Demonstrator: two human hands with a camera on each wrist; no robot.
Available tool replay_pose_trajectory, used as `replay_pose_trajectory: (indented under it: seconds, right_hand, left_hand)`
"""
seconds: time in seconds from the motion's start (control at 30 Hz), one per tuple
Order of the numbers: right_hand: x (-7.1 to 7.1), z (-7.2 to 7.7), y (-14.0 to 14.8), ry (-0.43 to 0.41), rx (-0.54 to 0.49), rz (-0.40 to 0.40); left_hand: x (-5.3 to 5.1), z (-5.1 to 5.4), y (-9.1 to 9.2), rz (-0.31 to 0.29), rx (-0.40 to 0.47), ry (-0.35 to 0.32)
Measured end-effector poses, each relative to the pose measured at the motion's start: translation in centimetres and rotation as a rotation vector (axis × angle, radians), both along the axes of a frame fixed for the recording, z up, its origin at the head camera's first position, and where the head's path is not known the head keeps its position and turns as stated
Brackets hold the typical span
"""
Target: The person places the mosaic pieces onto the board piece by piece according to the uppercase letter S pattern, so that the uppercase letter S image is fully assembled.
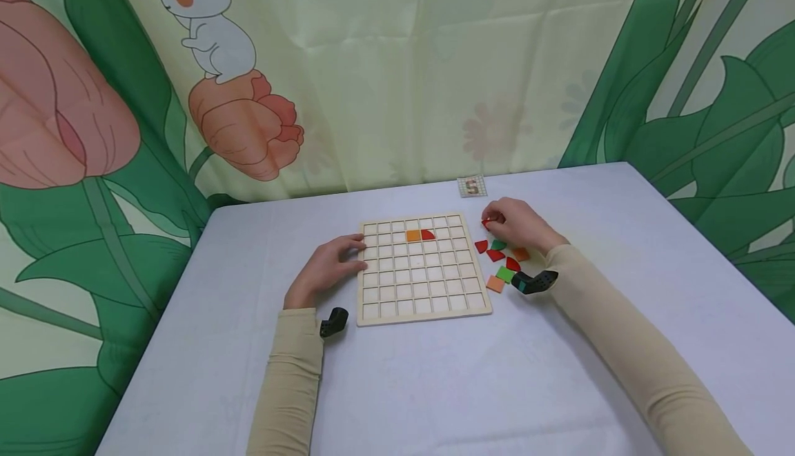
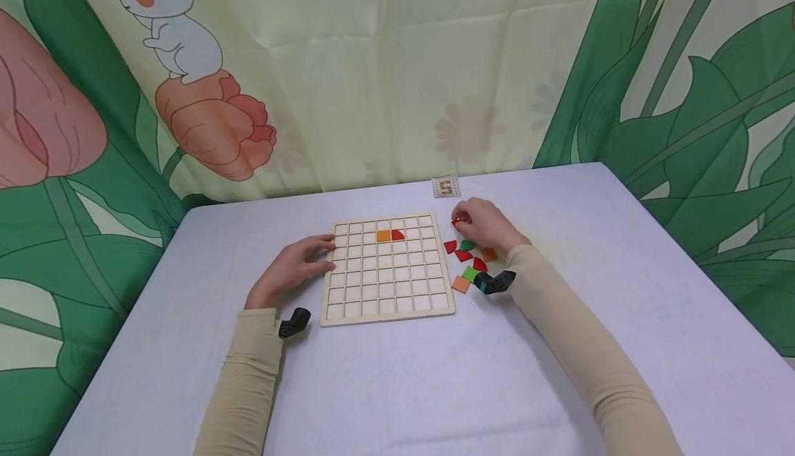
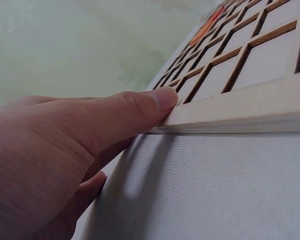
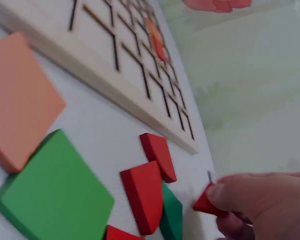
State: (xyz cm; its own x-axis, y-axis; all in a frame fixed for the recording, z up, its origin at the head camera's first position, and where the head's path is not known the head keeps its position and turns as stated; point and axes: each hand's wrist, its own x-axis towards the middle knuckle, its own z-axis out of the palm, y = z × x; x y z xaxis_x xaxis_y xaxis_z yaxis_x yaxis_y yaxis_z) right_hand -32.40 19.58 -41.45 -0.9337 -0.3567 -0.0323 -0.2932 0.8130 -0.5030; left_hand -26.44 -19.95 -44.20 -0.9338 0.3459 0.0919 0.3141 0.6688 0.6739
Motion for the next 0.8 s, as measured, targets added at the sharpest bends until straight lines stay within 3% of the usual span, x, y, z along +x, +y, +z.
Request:
replay_pose_trajectory:
  seconds: [0.1,0.3,0.8]
  right_hand:
    - [0.02,-0.02,-0.23,0.014,0.015,-0.007]
    - [0.07,0.04,-0.62,-0.065,0.020,0.034]
    - [-0.20,-0.38,-0.58,-0.075,0.027,0.058]
  left_hand:
    - [-0.06,-0.07,0.00,0.001,-0.002,-0.007]
    - [-0.17,-0.26,-0.12,0.007,0.002,-0.018]
    - [-0.18,-0.34,-0.07,0.019,0.014,-0.042]
